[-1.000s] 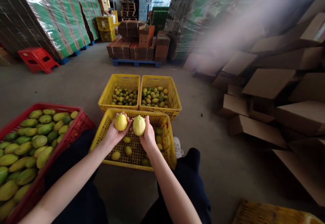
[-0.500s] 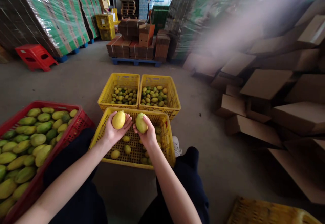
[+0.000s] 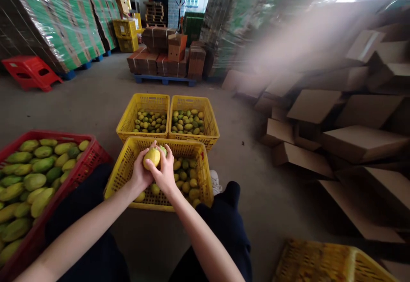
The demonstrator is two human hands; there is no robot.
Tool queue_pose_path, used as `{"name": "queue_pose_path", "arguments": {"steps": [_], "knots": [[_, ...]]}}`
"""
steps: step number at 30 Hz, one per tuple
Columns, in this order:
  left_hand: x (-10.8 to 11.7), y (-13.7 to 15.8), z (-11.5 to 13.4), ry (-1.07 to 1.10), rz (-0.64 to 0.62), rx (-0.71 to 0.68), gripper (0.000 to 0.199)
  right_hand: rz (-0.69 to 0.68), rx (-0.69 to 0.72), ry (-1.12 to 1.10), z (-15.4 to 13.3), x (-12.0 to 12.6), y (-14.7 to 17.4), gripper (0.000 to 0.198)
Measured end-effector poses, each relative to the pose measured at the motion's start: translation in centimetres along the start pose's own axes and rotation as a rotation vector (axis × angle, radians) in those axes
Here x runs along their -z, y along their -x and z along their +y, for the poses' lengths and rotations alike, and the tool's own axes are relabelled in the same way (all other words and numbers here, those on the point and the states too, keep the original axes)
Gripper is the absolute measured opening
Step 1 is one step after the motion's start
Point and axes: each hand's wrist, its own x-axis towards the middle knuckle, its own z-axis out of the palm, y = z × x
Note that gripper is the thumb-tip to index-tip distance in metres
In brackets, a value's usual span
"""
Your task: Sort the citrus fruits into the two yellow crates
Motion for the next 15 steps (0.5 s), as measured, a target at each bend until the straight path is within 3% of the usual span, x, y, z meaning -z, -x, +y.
{"name": "queue_pose_path", "arguments": {"steps": [7,12,15], "knots": [[0.6,-0.4,1.5,-0.083,0.009,0.166,0.033,0.019,0.124,-0.104,-0.9,0.2,0.6,0.041],[0.3,-0.8,2.5,-0.134,0.011,0.176,0.031,0.001,0.022,-0.426,-2.3,1.3,0.2,0.039],[-0.1,-1.1,2.7,-0.129,0.057,0.109,0.021,0.0,-0.074,-0.553,-3.1,2.7,-0.5,0.036]]}}
